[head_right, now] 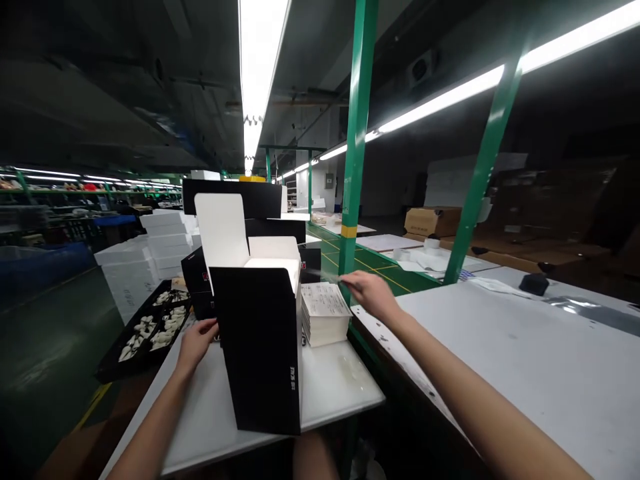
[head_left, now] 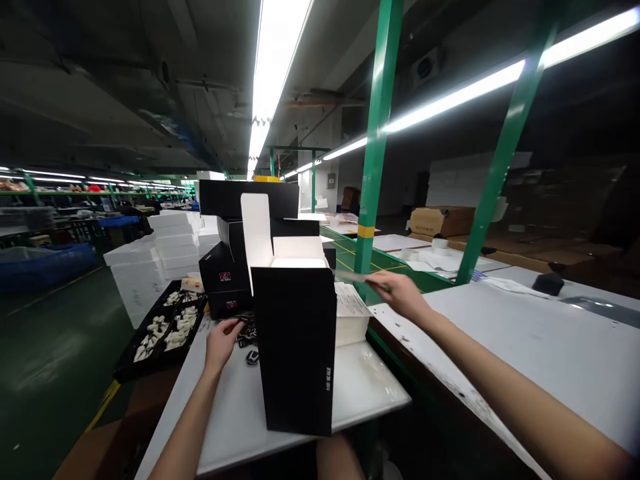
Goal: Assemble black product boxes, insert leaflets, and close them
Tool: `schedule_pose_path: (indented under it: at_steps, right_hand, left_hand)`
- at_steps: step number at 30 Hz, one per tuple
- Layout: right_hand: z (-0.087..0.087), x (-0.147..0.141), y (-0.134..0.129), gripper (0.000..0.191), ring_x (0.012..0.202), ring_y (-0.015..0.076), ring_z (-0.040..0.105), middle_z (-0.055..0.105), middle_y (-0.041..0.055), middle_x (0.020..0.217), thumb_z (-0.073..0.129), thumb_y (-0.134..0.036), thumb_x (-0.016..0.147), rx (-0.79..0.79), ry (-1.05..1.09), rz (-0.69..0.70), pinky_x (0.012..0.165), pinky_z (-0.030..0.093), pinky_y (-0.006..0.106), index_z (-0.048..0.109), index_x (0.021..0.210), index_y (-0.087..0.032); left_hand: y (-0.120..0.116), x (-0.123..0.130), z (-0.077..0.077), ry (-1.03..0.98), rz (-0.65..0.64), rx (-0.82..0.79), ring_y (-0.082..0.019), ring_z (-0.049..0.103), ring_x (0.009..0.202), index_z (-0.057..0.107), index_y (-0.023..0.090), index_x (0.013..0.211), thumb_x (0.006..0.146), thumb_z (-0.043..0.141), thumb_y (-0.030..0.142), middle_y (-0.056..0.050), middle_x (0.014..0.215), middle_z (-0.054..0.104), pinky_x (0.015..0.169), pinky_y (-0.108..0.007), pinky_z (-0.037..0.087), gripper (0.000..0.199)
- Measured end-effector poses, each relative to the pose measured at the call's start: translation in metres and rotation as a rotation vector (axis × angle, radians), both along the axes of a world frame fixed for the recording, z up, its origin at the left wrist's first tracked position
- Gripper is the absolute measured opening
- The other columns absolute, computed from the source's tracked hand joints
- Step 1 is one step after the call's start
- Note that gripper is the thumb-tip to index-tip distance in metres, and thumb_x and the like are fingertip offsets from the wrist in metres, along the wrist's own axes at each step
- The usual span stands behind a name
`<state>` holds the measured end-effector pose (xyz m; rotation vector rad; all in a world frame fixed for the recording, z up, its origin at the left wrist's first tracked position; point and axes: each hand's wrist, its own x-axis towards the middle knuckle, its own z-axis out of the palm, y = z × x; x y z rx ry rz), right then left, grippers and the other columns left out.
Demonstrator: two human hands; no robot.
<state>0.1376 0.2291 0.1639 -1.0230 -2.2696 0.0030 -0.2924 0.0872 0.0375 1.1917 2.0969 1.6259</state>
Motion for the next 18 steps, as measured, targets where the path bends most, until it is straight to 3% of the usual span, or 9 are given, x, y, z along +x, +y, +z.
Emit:
schedule_pose_path:
  at_steps: [3, 5, 6, 8, 10, 12, 14, 16, 18]
  right_hand:
    - [0.064, 0.001, -0.04, 0.036, 0.085, 0.0311, 0.074, 0.078, 0.0098, 0.089, 0.074, -0.057, 0.085, 0.077, 0.864, -0.066, 0.081, 0.061, 0.047, 0.075, 0.083, -0.021]
    - [0.106, -0.014, -0.083, 0.039, 0.093, 0.0297, 0.076, 0.08, 0.008, 0.103, 0.085, -0.057, 0.077, -0.072, 1.255, 0.145, 0.084, 0.065, 0.048, 0.076, 0.095, -0.023]
    - [0.123, -0.026, -0.105, 0.04, 0.1, 0.0289, 0.076, 0.08, 0.007, 0.113, 0.088, -0.052, 0.076, -0.212, 1.293, 0.315, 0.088, 0.066, 0.049, 0.076, 0.103, -0.025]
    - [0.149, -0.054, -0.143, 0.041, 0.106, 0.0288, 0.077, 0.081, 0.0066, 0.118, 0.09, -0.046, 0.077, -0.467, 1.151, 0.601, 0.094, 0.067, 0.05, 0.077, 0.111, -0.026]
    - [0.163, -0.081, -0.167, 0.037, 0.106, 0.0286, 0.078, 0.082, 0.0079, 0.115, 0.086, -0.046, 0.083, -0.66, 0.926, 0.776, 0.096, 0.067, 0.05, 0.078, 0.112, -0.024]
    - [0.168, -0.104, -0.178, 0.034, 0.103, 0.0277, 0.079, 0.083, 0.0091, 0.112, 0.081, -0.047, 0.089, -0.754, 0.765, 0.847, 0.095, 0.068, 0.049, 0.079, 0.11, -0.021]
    - [0.17, -0.119, -0.181, 0.032, 0.102, 0.027, 0.079, 0.083, 0.0096, 0.112, 0.078, -0.047, 0.093, -0.748, 0.701, 0.865, 0.093, 0.069, 0.047, 0.08, 0.11, -0.02]
    - [0.175, -0.126, -0.182, 0.032, 0.102, 0.0277, 0.079, 0.082, 0.0098, 0.114, 0.079, -0.048, 0.092, -0.676, 0.689, 0.842, 0.09, 0.07, 0.047, 0.08, 0.11, -0.02]
    - [0.184, -0.121, -0.182, 0.032, 0.1, 0.0285, 0.079, 0.082, 0.0096, 0.112, 0.082, -0.049, 0.09, -0.559, 0.71, 0.777, 0.086, 0.07, 0.047, 0.08, 0.105, -0.021]
  left_hand:
    - [-0.028, 0.015, 0.068, -0.044, 0.037, 0.299, -0.023, 0.071, 0.085, 0.078, 0.015, 0.105, 0.077, 0.067, 0.064, -0.009, 0.097, 0.077, 0.077, -0.036, 0.059, 0.058]
    - [-0.053, 0.041, 0.122, -0.068, 0.002, 0.505, -0.015, 0.068, 0.076, 0.08, 0.02, 0.102, 0.081, 0.076, 0.06, -0.002, 0.085, 0.076, 0.077, -0.029, 0.058, 0.046]
    - [-0.064, 0.057, 0.149, -0.047, -0.045, 0.598, -0.013, 0.069, 0.075, 0.082, 0.021, 0.097, 0.08, 0.082, 0.054, 0.0, 0.084, 0.076, 0.076, -0.027, 0.058, 0.037]
    - [-0.079, 0.09, 0.195, 0.042, -0.142, 0.787, -0.014, 0.071, 0.068, 0.084, 0.023, 0.091, 0.074, 0.09, 0.041, 0.001, 0.081, 0.079, 0.067, -0.026, 0.061, 0.026]
    - [-0.083, 0.113, 0.226, 0.152, -0.17, 0.973, -0.017, 0.076, 0.075, 0.084, 0.022, 0.085, 0.071, 0.092, 0.026, 0.001, 0.077, 0.08, 0.076, -0.029, 0.065, 0.017]
    - [-0.08, 0.123, 0.243, 0.272, -0.179, 1.173, -0.019, 0.077, 0.083, 0.083, 0.021, 0.089, 0.067, 0.093, 0.017, 0.002, 0.078, 0.08, 0.088, -0.033, 0.066, 0.024]
    - [-0.076, 0.119, 0.249, 0.334, -0.196, 1.273, -0.018, 0.077, 0.087, 0.082, 0.023, 0.092, 0.064, 0.094, 0.015, 0.004, 0.082, 0.08, 0.095, -0.032, 0.065, 0.032]
    - [-0.071, 0.107, 0.247, 0.27, -0.286, 1.271, -0.015, 0.075, 0.081, 0.081, 0.024, 0.088, 0.063, 0.095, 0.014, 0.005, 0.081, 0.078, 0.091, -0.028, 0.064, 0.03]
    - [-0.062, 0.088, 0.235, 0.081, -0.427, 1.228, -0.013, 0.072, 0.078, 0.08, 0.026, 0.084, 0.074, 0.091, 0.023, 0.004, 0.083, 0.077, 0.082, -0.027, 0.064, 0.015]
